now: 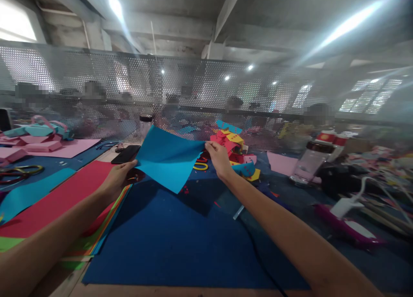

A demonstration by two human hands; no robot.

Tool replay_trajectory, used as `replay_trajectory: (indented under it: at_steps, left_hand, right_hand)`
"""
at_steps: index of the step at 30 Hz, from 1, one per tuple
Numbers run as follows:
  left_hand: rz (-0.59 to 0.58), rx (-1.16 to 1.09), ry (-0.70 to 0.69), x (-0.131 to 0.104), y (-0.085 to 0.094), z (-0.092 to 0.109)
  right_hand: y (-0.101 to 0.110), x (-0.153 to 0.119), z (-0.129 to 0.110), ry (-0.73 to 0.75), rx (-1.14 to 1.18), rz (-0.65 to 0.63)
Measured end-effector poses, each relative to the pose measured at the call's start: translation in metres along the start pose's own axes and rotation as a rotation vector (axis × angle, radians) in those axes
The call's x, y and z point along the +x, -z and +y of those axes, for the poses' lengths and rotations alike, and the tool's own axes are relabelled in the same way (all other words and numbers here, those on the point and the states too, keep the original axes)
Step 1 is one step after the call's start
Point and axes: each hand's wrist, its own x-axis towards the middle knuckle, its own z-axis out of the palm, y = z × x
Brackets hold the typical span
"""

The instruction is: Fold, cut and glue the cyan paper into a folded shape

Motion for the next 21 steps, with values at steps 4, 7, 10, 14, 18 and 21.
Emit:
replay_trajectory:
  at_steps: [4, 7, 10, 14, 18, 21]
  left_hand:
    - [0.021, 0.005, 0.005, -0.001, 0.0, 0.001]
    - [0.016, -0.005, -0.013, -0.001, 0.0, 0.001]
    - [0.011, -0.016, -0.03, 0.0, 0.002, -0.001]
    - [0.016, -0.035, -0.037, 0.004, 0.004, -0.003]
    - [0.021, -0.065, -0.035, 0.005, 0.004, -0.003]
    - [0.026, -0.093, -0.043, 0.004, 0.002, -0.001]
  right_hand:
    - [0.0, -0.001, -0.001, -0.007, -0.021, 0.006]
    - [0.0, -0.001, 0.0, -0.013, -0.039, 0.016]
    - [0.001, 0.0, 0.002, -0.016, -0.054, 0.024]
    - [0.001, 0.0, 0.005, -0.027, -0.058, 0.025]
    - [0.002, 0.001, 0.008, -0.047, -0.049, 0.036]
    - [0.001, 0.001, 0.01, -0.067, -0.018, 0.025]
